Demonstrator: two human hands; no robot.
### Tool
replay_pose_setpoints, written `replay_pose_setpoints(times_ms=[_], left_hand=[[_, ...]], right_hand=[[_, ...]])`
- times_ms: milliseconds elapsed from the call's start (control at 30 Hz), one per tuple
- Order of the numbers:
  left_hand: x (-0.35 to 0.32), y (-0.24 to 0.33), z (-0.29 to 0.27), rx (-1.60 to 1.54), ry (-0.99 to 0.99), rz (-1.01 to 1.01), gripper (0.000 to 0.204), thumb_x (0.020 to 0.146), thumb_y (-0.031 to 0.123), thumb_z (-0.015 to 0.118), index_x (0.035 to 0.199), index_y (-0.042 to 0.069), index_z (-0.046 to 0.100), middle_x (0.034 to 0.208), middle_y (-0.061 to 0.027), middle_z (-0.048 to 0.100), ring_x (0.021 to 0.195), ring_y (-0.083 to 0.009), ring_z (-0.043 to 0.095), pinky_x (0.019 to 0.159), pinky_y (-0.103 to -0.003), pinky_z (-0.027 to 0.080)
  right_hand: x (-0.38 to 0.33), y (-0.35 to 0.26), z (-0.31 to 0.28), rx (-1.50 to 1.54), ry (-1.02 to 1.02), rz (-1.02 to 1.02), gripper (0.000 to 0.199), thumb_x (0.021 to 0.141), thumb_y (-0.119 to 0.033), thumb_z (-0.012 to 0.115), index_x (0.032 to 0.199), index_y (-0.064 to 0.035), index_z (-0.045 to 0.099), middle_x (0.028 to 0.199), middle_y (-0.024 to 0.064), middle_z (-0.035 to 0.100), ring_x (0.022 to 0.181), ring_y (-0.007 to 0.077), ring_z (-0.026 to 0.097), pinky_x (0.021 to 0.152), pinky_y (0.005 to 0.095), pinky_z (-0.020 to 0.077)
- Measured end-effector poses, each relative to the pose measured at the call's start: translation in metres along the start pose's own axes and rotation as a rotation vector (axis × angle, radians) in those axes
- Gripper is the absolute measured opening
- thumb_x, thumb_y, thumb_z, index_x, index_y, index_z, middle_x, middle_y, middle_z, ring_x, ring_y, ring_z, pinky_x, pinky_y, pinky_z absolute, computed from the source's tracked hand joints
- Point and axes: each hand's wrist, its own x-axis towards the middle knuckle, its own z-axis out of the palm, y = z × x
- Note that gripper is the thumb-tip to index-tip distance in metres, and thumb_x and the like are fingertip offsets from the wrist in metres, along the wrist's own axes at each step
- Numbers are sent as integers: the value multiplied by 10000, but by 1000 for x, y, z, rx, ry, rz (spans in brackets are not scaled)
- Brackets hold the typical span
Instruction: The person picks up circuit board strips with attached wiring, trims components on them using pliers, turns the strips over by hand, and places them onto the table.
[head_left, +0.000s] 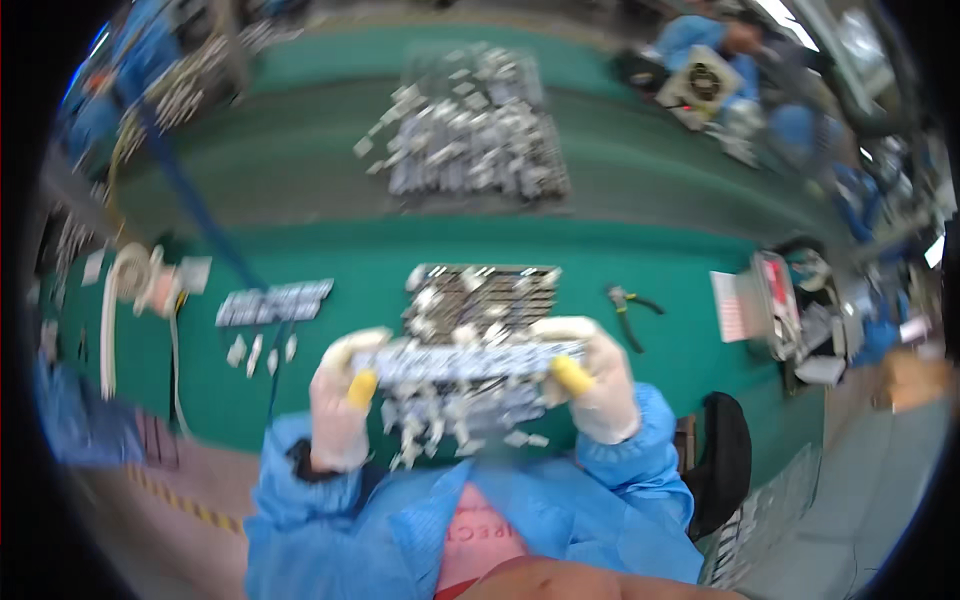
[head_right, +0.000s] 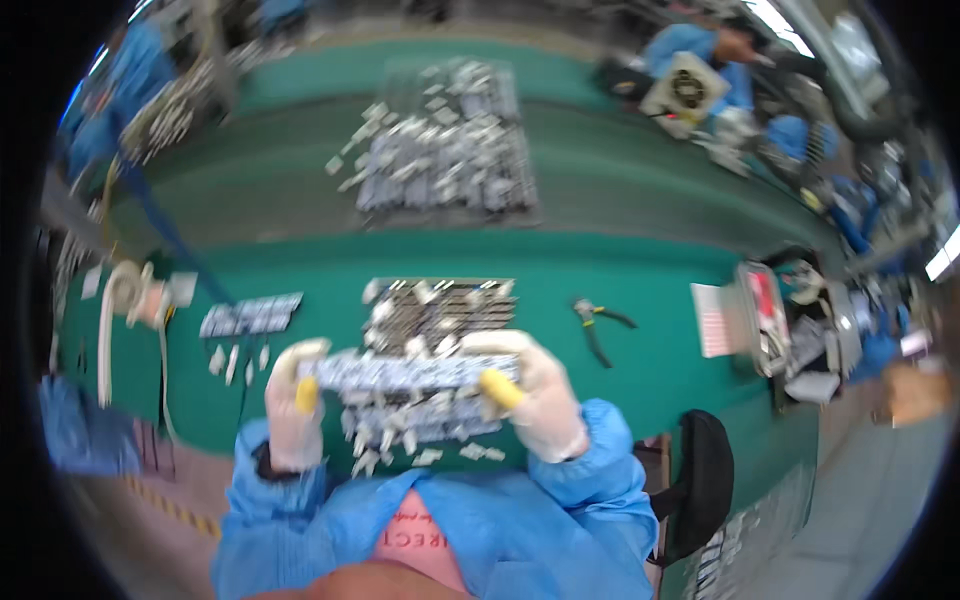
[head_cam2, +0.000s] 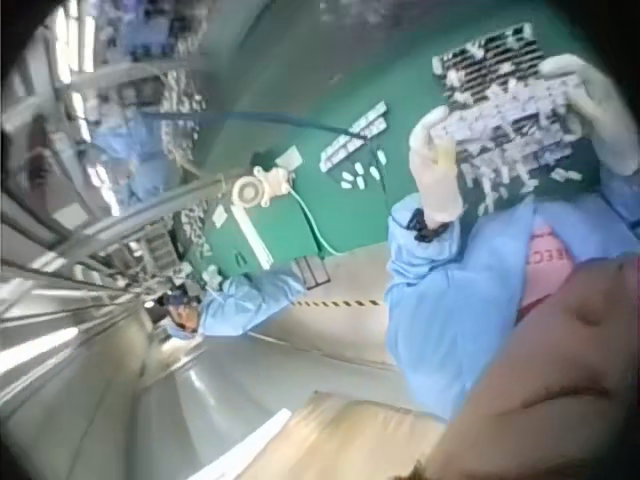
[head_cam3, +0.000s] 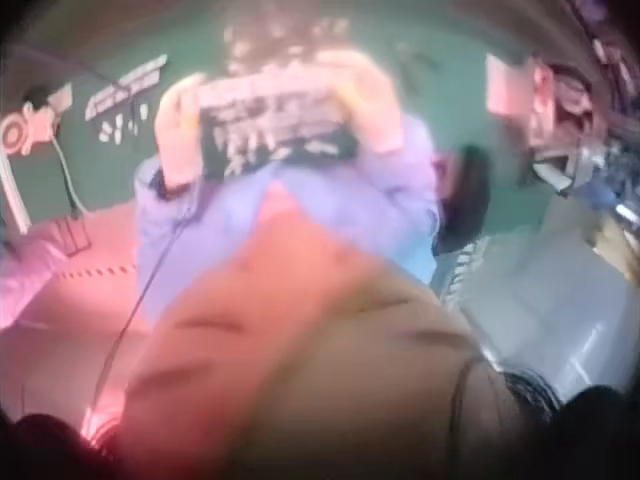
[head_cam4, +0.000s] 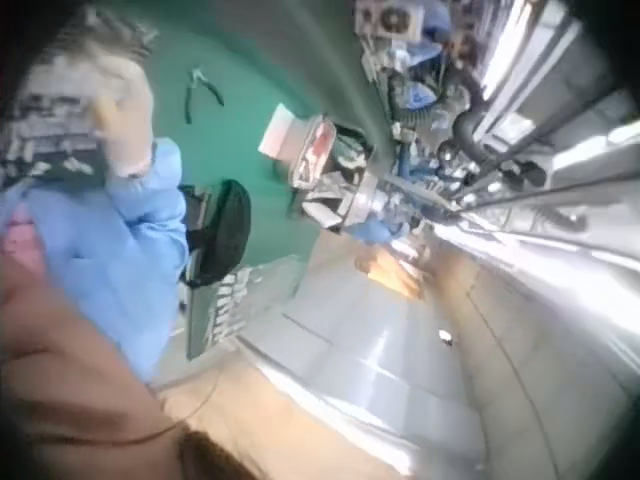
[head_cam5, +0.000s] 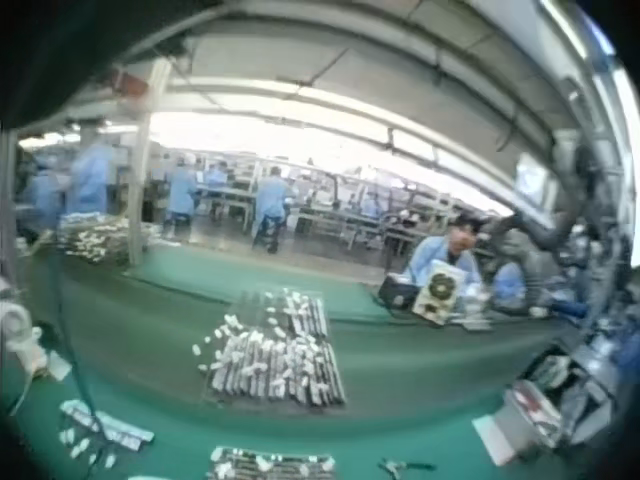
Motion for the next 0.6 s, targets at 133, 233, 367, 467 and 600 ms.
replay_pose_setpoints(times_ms=[133,233,367,467,600], left_hand=[[3,-23,-8,34,24,181,498,841,337,664,1121,-49,521,1070,-109,568,989,-179,548,885,-308,415],[3,-25,-8,-59,-45,119,520,858,359,636,1139,-53,490,1046,-97,566,833,-145,592,763,-253,438],[9,-23,1,-83,-54,164,500,861,339,634,1127,-58,487,1040,-102,575,823,-140,607,738,-244,461],[7,-26,0,-29,1,161,514,855,342,639,1130,-62,481,1044,-119,577,780,-166,623,738,-252,479],[1,-19,-3,-21,-36,156,593,837,396,650,1144,-76,465,958,-134,598,761,-197,630,706,-274,496]], right_hand=[[11,8,-9,-21,-121,12,259,889,-80,533,1143,-29,534,821,55,619,595,71,543,526,206,454],[2,-2,-5,-102,-134,-15,251,909,-126,519,1150,-54,528,725,15,557,574,61,514,517,213,452],[-3,-3,-7,-159,-94,-2,245,915,-150,500,1153,-102,534,623,3,508,517,64,485,456,214,428],[-2,-2,-8,-159,-108,-3,264,914,-146,507,1171,-93,531,647,7,513,543,60,482,466,213,421],[3,14,-7,116,-124,13,269,897,-97,546,1161,-47,542,893,28,606,633,60,516,539,195,437]])
